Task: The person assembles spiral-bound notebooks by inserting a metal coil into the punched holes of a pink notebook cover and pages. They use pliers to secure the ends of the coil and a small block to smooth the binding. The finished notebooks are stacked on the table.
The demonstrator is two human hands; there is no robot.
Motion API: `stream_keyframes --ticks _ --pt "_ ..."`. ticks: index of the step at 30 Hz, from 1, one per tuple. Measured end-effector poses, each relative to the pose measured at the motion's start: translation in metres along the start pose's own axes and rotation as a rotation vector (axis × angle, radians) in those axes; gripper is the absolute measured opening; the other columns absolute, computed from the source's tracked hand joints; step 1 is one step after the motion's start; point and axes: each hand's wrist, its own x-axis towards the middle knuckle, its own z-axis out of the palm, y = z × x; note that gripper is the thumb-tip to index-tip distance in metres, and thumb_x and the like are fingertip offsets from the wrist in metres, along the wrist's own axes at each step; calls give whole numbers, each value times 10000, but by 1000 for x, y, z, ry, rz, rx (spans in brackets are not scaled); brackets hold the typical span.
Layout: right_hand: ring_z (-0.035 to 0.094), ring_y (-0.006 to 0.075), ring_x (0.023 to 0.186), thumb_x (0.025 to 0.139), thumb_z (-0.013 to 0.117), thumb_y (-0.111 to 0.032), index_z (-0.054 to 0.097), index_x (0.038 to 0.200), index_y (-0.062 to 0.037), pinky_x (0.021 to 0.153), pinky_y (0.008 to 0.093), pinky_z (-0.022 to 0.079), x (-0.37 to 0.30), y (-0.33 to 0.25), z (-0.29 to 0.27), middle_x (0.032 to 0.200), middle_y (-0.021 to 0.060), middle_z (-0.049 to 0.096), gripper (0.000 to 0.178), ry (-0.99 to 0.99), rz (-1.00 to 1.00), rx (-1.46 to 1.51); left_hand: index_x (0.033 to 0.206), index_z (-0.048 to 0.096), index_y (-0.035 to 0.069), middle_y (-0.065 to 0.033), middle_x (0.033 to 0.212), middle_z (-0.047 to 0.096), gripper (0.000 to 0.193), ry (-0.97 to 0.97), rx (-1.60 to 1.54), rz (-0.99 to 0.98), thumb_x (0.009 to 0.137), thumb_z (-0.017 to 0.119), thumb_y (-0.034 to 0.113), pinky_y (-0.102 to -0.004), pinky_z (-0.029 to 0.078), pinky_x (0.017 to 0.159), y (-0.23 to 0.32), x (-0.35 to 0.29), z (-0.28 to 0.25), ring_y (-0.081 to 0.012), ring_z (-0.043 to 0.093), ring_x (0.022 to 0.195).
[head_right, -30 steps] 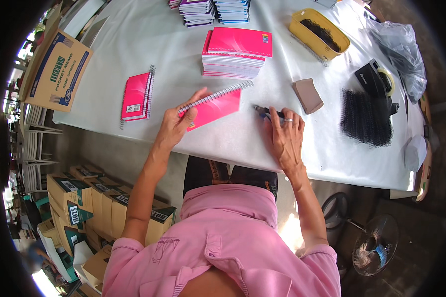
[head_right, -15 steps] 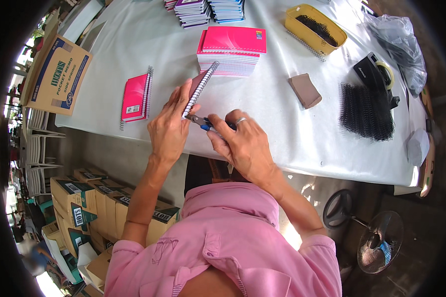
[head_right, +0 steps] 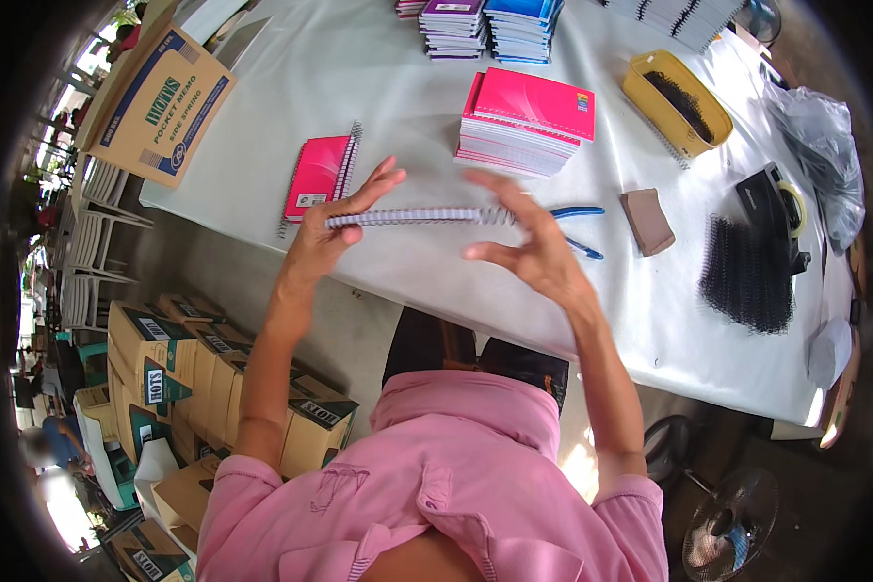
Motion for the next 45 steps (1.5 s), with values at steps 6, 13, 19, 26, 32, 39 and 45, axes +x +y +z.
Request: stream_keyframes --ticks 6,13,19,26,32,39,45 --pt "665 237 954 818 730 -90 714 1071 -90 866 351 501 66 -30 108 1040 85 709 254 275 -355 -135 1389 515 22 -146 1370 556 657 547 -137 -266 941 583 498 -387 274 1143 -27 -13 -110 -220 437 1339" --pt "549 233 1181 808 740 -255 734 1060 -176 1016 477 377 72 -14 139 1249 50 630 264 -65 -430 -800 1428 474 75 -177 1470 458 560 437 490 -646 933 651 269 -324 329 1117 -67 -39 -146 -233 432 1364" --pt "633 329 899 819 720 -128 705 984 -80 814 394 495 71 15 -35 967 142 669 172 549 -254 -602 1427 491 146 -160 1506 418 572 372 580 -617 893 684 212 -370 302 1137 -65 -39 -133 -285 370 1411" --pt "658 184 834 820 762 -434 655 1041 72 788 301 520 91 49 -121 916 144 684 562 256 481 -79 1439 477 206 -144 1545 358 596 424 1146 -519 889 691 291 -651 181 1116 -51 -13 -101 -482 225 1431" --pt "649 175 802 851 737 -249 683 945 83 772 267 514 92 48 -126 860 145 685 349 474 350 -138 1450 457 157 -143 1531 384 663 434 867 -296 853 741 211 -457 262 1156 -8 40 -34 -434 223 1450" --pt "644 197 851 799 718 -22 677 1032 11 791 340 493 58 -67 -69 932 107 683 239 54 -390 -378 1359 519 28 -132 1397 516 505 138 230 -321 912 692 188 -417 340 1105 52 98 49 -300 431 1336" --pt "633 169 906 809 751 -49 667 1104 -22 903 334 459 16 -53 -16 966 57 702 308 485 31 415 1267 565 86 -49 1324 564 324 423 -945 52 987 568 250 -434 377 1102 0 76 71 -202 517 1230"
